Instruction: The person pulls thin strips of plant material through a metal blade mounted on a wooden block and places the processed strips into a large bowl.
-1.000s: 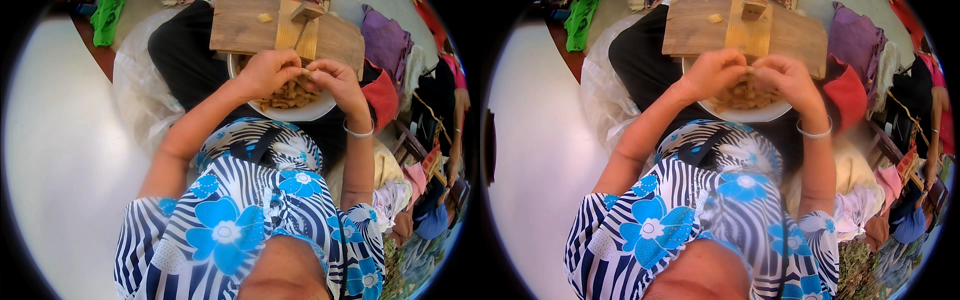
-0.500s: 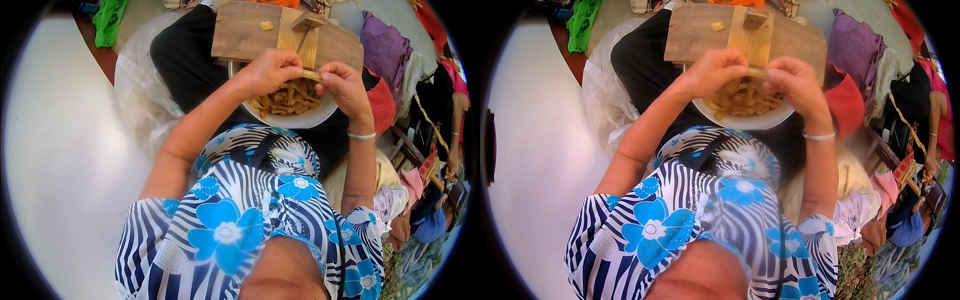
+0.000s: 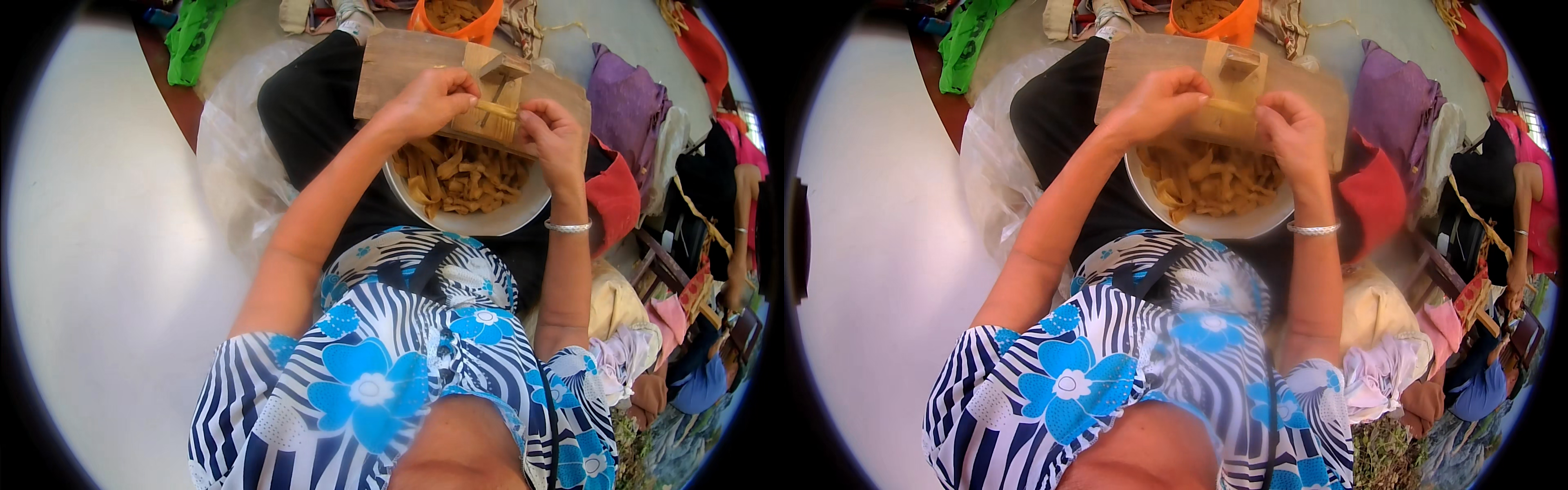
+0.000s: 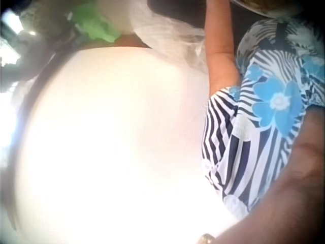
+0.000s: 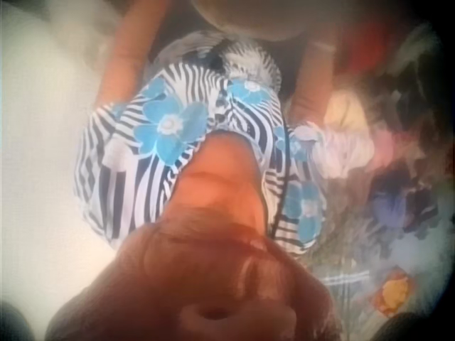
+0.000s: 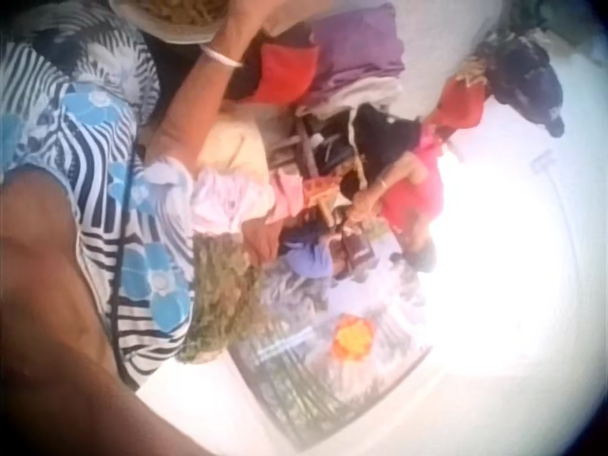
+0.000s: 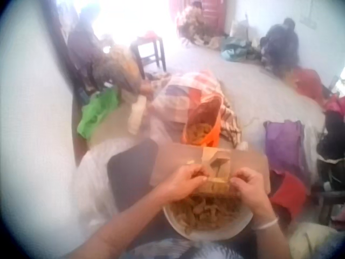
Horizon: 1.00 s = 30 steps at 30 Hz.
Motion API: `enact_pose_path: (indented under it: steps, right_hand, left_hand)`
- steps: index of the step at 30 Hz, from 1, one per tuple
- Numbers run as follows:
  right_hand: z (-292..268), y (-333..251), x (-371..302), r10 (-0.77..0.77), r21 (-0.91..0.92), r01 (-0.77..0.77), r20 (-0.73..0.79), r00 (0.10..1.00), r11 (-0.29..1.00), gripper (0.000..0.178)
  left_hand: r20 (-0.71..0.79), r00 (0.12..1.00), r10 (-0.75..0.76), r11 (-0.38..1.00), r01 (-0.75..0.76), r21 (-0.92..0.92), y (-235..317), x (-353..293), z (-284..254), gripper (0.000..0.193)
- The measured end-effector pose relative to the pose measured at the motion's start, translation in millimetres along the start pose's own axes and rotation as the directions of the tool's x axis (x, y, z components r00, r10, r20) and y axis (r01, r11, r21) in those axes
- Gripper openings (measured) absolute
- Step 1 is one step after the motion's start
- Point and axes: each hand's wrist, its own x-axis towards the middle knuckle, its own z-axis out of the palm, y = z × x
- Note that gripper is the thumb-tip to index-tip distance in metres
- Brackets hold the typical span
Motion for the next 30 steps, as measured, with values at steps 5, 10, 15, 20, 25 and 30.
enact_pose_path:
  steps: [5, 10, 15, 20, 25, 30]
  right_hand:
    - [6.9, 23.4, 6.9, -0.203, -0.413, 0.174, -0.027, 0.979, 0.894, 0.006]
    - [8.2, 10.8, -17.9, -0.472, -0.615, 0.383, 0.02, 0.881, 0.689, 0.008]
    - [48.7, -6.8, -39.8, -0.639, -0.714, 0.501, 0.098, 0.763, 0.489, 0.011]
    - [23.3, 1.0, -41.0, -0.377, -0.774, 0.24, 0.003, 0.926, 0.585, 0.026]
    - [18.8, -10.6, -69.9, 0.174, -0.131, -0.127, 0.471, 0.865, 0.983, 0.028]
    - [36.8, -49.1, -83.6, -0.221, 0.628, -0.075, 0.38, 0.898, 0.774, 0.041]
  left_hand:
    - [-0.154, 0.975, 0.157, 0.947, -0.105, 0.302, -22.5, 11.4, 8.8, 0.015]
    - [-0.25, 0.961, 0.118, 0.924, -0.013, 0.382, -27.0, -4.0, 2.7, 0.016]
    - [-0.059, 0.984, -0.168, 0.957, 0.149, -0.247, -3.6, -32.6, 46.8, 0.019]
    - [0.034, 0.996, -0.085, 0.996, 0.084, 0.028, -3.8, -29.9, 36.4, 0.023]
    - [0.199, 0.98, 0.015, 0.997, -0.03, 0.073, 3.5, -24.5, 32.7, 0.026]
    - [0.067, 0.972, 0.226, 0.865, -0.168, -0.473, 31.1, -33.2, 51.1, 0.024]
